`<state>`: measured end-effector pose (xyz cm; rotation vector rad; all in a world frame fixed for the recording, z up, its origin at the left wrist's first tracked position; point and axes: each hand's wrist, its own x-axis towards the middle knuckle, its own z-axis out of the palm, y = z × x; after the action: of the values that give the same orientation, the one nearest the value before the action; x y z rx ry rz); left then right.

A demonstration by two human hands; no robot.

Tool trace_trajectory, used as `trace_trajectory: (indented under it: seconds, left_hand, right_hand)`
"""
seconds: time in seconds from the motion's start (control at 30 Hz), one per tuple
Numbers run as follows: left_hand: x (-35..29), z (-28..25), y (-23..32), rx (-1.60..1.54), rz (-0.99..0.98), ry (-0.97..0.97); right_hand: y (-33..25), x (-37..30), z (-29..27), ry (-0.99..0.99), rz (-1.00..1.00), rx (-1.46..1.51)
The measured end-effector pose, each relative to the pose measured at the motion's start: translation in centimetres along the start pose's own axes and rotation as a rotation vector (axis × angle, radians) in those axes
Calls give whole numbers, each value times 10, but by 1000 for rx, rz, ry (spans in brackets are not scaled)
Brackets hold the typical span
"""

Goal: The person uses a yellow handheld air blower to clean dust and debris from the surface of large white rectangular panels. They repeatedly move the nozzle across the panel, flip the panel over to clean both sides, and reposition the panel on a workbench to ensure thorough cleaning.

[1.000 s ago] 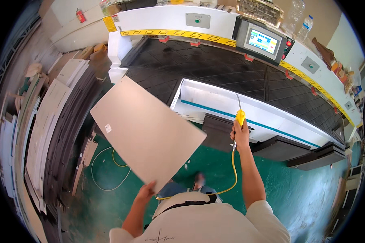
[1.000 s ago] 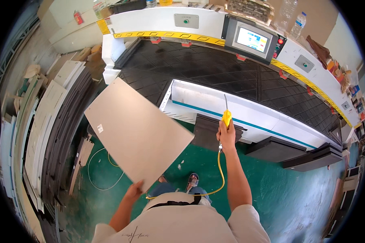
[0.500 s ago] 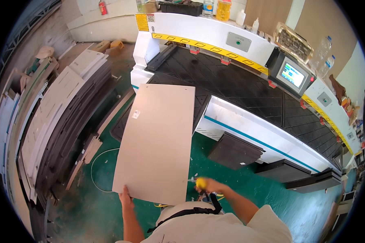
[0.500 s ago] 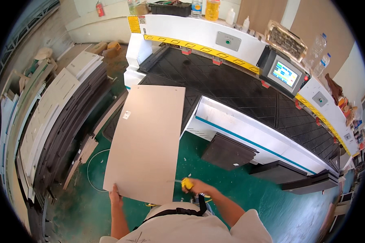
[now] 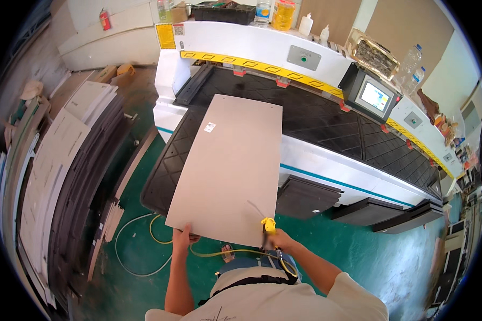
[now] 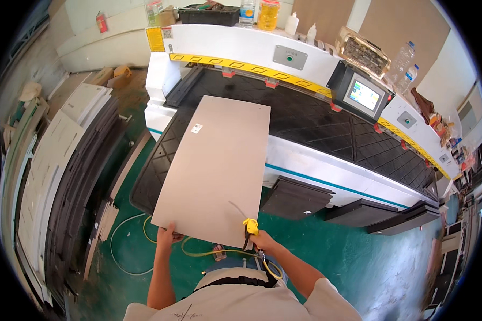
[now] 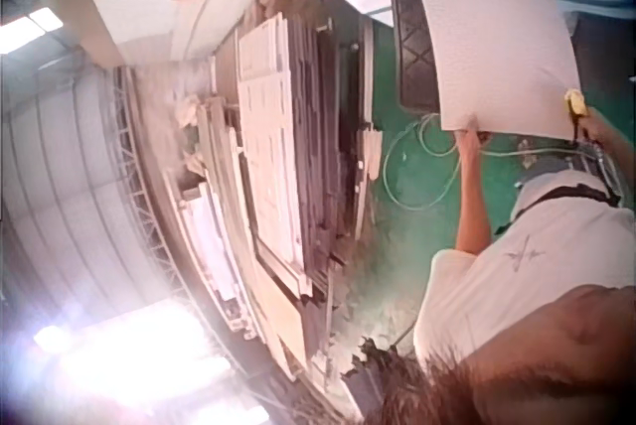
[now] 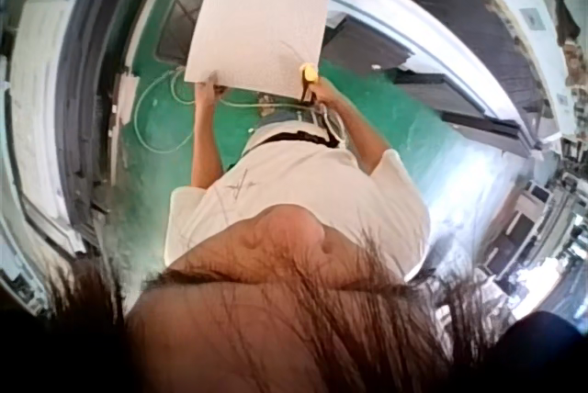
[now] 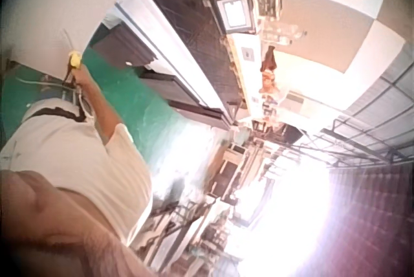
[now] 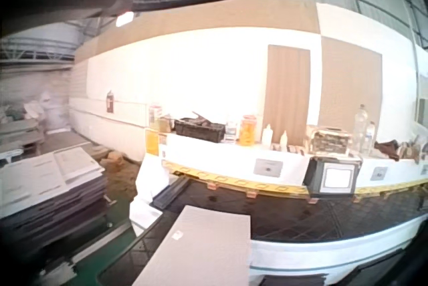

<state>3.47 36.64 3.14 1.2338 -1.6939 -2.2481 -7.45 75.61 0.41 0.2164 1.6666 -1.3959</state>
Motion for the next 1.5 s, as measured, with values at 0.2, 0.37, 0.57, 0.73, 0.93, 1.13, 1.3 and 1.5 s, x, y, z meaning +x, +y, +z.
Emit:
trace_trajectory:
  seconds: [0.2,0.37,0.57,0.73,0.93,1.13,1.3,1.5]
  left_hand:
    - [34,51,38,917,289,253]
    - [52,147,0,1049,937,89]
    - [77,206,16,1310,824,20]
    - [111,225,41,1319,791,1]
    - [149,226,54,1214,886,14]
    - [177,211,70,1121,955,-10]
    - [179,210,73,1103,984,-24]
    - [184,204,71,1107,1061,8]
  right_hand:
    - [-46,32,-14,162,-43,389]
    - [-44,111,-71,200,-43,273]
    - [-111,123,-81,91,1,182]
    - [-130,152,-103,101,19,174]
    - [-145,120,-151,-127,68,-250]
    - [-206,57,-182,-57,17,120]
    - [-284,56,-162,103,-597,893]
    - [-397,79,-138,206,-721,815]
